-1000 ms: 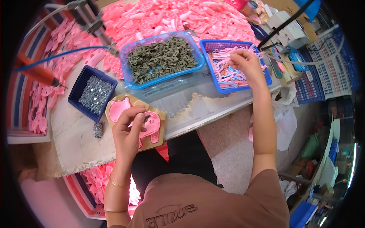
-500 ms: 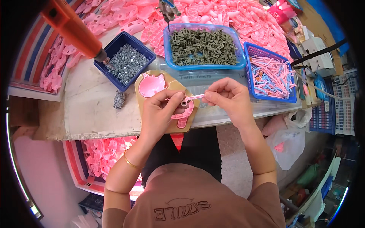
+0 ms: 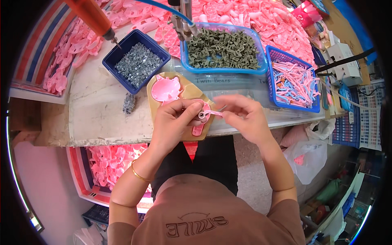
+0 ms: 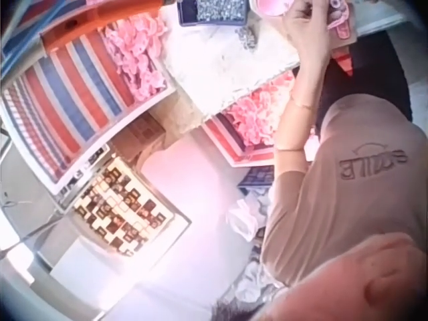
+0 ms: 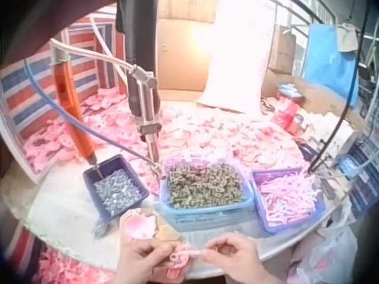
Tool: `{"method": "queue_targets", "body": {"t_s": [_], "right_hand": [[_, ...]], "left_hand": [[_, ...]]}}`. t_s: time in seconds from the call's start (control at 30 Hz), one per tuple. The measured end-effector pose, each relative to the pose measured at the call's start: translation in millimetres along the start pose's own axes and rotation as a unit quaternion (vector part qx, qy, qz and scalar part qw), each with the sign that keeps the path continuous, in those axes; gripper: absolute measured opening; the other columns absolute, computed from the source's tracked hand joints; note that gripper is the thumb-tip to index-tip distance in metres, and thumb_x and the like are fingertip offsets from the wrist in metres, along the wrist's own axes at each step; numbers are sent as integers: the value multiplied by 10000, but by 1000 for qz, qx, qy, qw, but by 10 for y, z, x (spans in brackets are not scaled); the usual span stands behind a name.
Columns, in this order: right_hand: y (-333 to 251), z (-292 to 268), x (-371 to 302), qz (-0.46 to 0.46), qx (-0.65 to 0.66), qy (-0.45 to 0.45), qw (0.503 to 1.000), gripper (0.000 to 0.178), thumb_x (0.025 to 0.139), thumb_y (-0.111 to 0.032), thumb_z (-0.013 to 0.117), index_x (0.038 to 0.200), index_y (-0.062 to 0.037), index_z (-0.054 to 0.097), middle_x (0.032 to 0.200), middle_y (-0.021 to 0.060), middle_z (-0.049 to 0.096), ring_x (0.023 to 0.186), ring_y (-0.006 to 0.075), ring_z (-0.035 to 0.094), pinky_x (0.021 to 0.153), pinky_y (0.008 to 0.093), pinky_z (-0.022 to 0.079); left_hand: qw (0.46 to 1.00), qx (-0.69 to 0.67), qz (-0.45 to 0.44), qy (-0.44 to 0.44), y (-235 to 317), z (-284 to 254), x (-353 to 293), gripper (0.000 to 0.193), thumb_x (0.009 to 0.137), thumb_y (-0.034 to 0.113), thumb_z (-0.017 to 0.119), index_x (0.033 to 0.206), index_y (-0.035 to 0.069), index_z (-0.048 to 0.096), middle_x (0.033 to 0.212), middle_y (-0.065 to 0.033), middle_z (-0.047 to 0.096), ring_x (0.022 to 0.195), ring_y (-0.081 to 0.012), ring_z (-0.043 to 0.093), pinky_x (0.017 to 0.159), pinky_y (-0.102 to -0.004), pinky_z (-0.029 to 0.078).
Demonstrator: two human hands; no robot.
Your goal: Assembling pink plastic toy components by adding small parts and using an electric screwdriver.
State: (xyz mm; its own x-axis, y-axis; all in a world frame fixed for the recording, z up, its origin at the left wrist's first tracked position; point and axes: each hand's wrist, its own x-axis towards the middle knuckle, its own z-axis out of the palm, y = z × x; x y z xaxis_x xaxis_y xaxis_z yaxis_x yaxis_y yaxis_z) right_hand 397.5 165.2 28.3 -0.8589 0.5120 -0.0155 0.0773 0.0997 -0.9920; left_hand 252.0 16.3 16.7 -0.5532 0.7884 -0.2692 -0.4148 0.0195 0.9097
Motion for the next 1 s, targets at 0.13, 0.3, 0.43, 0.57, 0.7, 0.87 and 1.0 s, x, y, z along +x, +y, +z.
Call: {"method": "queue_targets", "body": {"t_s": [0.13, 0.3, 0.43, 0.57, 0.7, 0.87, 1.0], "right_hand": [[-118, 49, 40, -90, -123, -70, 986, 286, 837, -6, 718, 1115, -70, 726, 875, 38, 662, 759, 94, 629, 630, 254, 481], [-120, 110, 72, -149, -207, -83, 964, 167, 839, -57, 726, 1006, -56, 734, 808, 67, 646, 709, 162, 639, 616, 296, 491], [-157, 182, 154, -209, -297, -100, 927, 172, 829, -80, 729, 999, -60, 712, 811, 83, 655, 705, 224, 648, 621, 321, 507], [-155, 320, 297, -282, -386, -93, 873, 195, 811, -112, 731, 993, -67, 677, 826, 74, 626, 739, 264, 630, 639, 352, 502], [14, 444, 449, -323, -476, -95, 812, 203, 782, -134, 739, 965, -90, 664, 851, 44, 580, 830, 238, 585, 706, 361, 461], [129, 622, 456, -321, -490, -77, 807, 197, 774, -159, 740, 953, -114, 669, 885, 12, 575, 908, 207, 548, 753, 354, 417], [196, 735, 473, -299, -500, -77, 809, 193, 760, -173, 744, 929, -114, 671, 919, 8, 569, 937, 203, 538, 766, 359, 396]], "left_hand": [[998, 53, -10, -46, 48, -68, -13, 230, 968, 176, 636, 1037, -35, 695, 947, -76, 704, 830, -112, 679, 740, -243, 586], [996, 72, -29, -52, 48, -118, -54, 228, 962, 181, 646, 1012, -35, 700, 907, -62, 705, 805, -103, 673, 720, -223, 572], [995, 80, -37, -52, 85, -212, -33, 259, 959, 190, 656, 1030, -56, 698, 845, -59, 697, 706, -72, 641, 649, -210, 541], [996, 75, -40, -36, 205, -303, -27, 261, 951, 217, 666, 1015, -33, 706, 819, -46, 699, 699, -69, 647, 638, -192, 517], [978, 206, -17, 15, 314, -453, -10, 275, 974, 214, 629, 1083, -30, 697, 802, -31, 690, 663, -56, 630, 592, -198, 496], [895, 384, 204, 97, 230, -668, -60, 183, 957, 108, 622, 1099, 23, 702, 929, -24, 689, 706, -51, 566, 582, -226, 443], [860, 422, 274, 91, 93, -710, -81, 149, 896, 45, 660, 1038, 25, 702, 964, -76, 688, 711, -152, 588, 628, -269, 479]]}}
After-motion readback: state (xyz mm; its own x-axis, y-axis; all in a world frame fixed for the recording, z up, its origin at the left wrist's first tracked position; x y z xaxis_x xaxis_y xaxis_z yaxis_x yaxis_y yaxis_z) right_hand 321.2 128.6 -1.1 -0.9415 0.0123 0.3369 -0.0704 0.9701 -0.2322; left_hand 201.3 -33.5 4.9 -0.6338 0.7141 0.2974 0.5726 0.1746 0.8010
